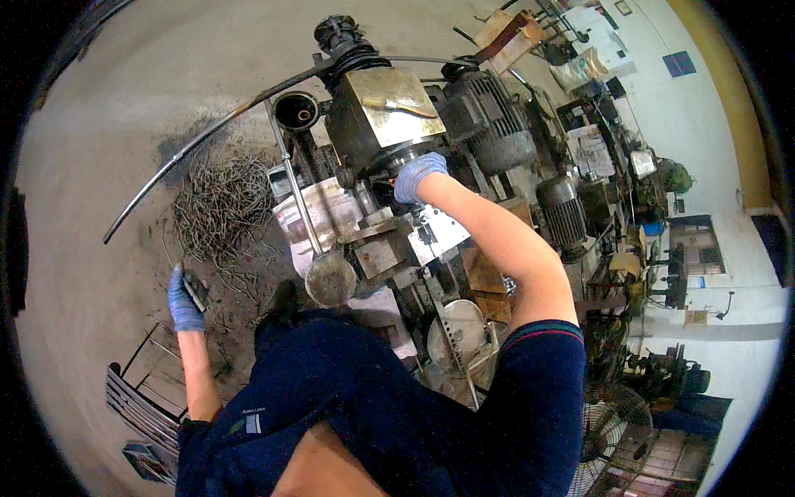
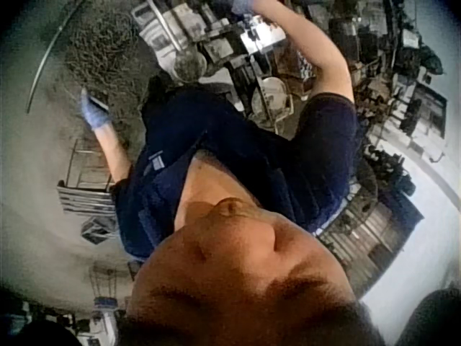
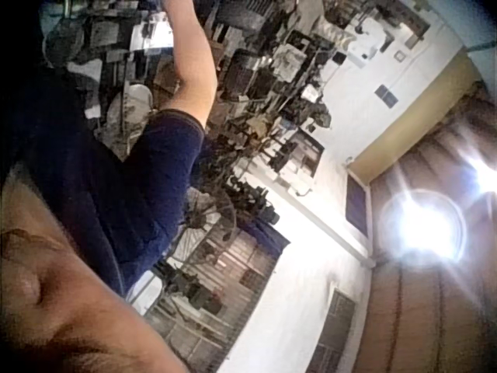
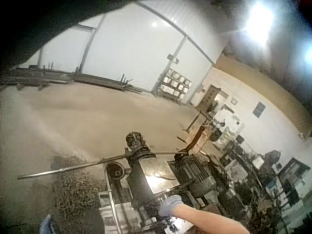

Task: The person operates a metal lathe by moving levers and handles to machine small cylindrical parts. They use a brush to clean the machine components, pick up finished parts by hand, and place them into a wooden crate filled with similar items.

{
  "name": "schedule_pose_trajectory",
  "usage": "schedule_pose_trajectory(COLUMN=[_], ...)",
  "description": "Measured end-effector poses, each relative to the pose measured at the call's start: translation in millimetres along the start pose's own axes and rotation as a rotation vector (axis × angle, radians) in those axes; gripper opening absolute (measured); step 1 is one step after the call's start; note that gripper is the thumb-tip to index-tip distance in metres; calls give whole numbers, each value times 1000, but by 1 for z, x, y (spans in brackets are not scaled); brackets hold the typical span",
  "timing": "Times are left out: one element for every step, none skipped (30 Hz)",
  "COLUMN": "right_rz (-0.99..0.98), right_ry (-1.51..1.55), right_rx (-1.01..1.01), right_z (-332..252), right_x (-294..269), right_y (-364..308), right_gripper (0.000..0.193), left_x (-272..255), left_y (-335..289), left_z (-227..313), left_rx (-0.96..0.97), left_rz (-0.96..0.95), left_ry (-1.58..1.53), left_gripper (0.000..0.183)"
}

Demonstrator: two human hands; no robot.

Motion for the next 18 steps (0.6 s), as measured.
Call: schedule_pose_trajectory(right_rz=[29,17,23,29,34,40,40,40,39,9,-11,-47,-79,-107,-130,-176,-242,-223], right_ry=[-10,-19,-16,-13,-10,-7,10,27,50,71,123,149,173,154,137,156,122,128], right_rx=[18,17,37,57,77,91,82,73,58,56,28,5,-23,-78,-126,-183,-189,-225], right_z=[0,-2,-2,-3,-3,-4,-6,-7,-11,-15,-22,-27,-36,-49,-61,-69,-78,-83], right_x=[-1,1,1,3,3,4,4,2,0,-6,-13,-11,-8,-4,1,19,28,42], right_y=[3,4,5,5,4,1,-3,-9,-16,-30,-45,-62,-75,-89,-102,-101,-104,-104], right_gripper=[35,33,33,33,33,33,34,34,35,38,43,45,47,48,49,46,43,43], left_x=[3,6,3,-1,-5,-9,-13,-17,-17,-13,-14,-19,-26,-34,-34,-35,-34,-24], left_y=[-2,-3,-2,0,2,6,11,15,11,2,-4,-4,-2,3,5,6,6,4], left_z=[0,1,1,-1,-2,-5,-8,-10,-8,-6,-3,-2,1,4,6,9,12,13], left_rx=[5,9,4,-2,-7,-18,-30,-42,-43,-42,-41,-55,-69,-82,-95,-66,-58,-61], left_rz=[-15,-31,-5,21,47,23,-1,-25,13,56,99,108,82,57,24,38,32,15], left_ry=[7,15,12,8,5,13,20,27,18,8,-2,26,33,39,47,37,50,64], left_gripper=[16,17,17,17,17,17,18,18,18,18,18,19,20,21,21,18,19,21])
Point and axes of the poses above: each hand's wrist, its own y-axis towards the middle knuckle, its own x-axis out of the palm, z = x × y, the point moved 8 cm from there along y, towards the middle knuckle, and after that the axes turned 10 degrees about -x, right-handed, at the moved point
